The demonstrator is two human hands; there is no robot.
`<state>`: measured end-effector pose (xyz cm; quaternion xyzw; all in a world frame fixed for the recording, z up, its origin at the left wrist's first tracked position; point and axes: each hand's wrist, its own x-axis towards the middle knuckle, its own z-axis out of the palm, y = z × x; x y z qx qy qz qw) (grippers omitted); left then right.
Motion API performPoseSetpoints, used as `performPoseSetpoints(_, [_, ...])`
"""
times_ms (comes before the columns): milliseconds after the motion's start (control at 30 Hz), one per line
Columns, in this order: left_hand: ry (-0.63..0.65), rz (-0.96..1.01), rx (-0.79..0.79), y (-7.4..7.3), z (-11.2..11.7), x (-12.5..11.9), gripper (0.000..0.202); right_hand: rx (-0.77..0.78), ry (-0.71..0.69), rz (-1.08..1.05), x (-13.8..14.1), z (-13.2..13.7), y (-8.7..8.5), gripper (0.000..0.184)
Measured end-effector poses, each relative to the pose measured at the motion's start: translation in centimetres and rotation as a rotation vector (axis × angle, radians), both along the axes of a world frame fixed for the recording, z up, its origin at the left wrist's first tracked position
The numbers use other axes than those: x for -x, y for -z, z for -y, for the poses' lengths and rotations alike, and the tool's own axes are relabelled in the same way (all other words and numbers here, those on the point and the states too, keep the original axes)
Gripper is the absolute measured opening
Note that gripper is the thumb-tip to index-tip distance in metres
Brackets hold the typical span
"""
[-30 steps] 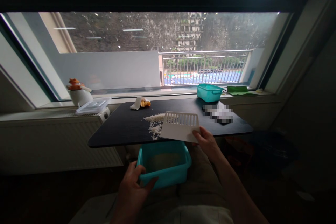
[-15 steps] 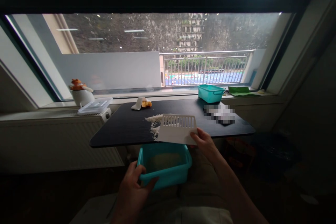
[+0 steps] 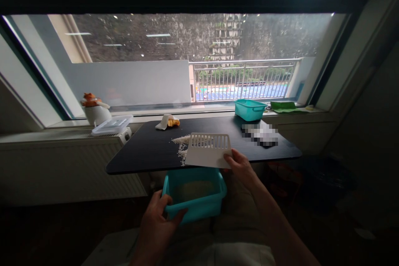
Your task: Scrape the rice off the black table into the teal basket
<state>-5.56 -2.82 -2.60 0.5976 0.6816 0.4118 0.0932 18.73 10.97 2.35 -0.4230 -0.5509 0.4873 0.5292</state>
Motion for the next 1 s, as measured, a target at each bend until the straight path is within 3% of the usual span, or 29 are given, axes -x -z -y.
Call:
performPoseSetpoints(467, [-0.005, 0.008, 0.002, 0.2, 0.0, 0.0, 0.029, 0.013, 0.030, 0.018, -0.5, -0.1, 0.2, 0.025])
performPoseSetpoints(1000, [-0.044, -0.062, -0.056, 0.3, -0.1, 0.5, 0.027, -0.027, -0.067, 0.055, 1.0, -1.0, 0.7, 0.019])
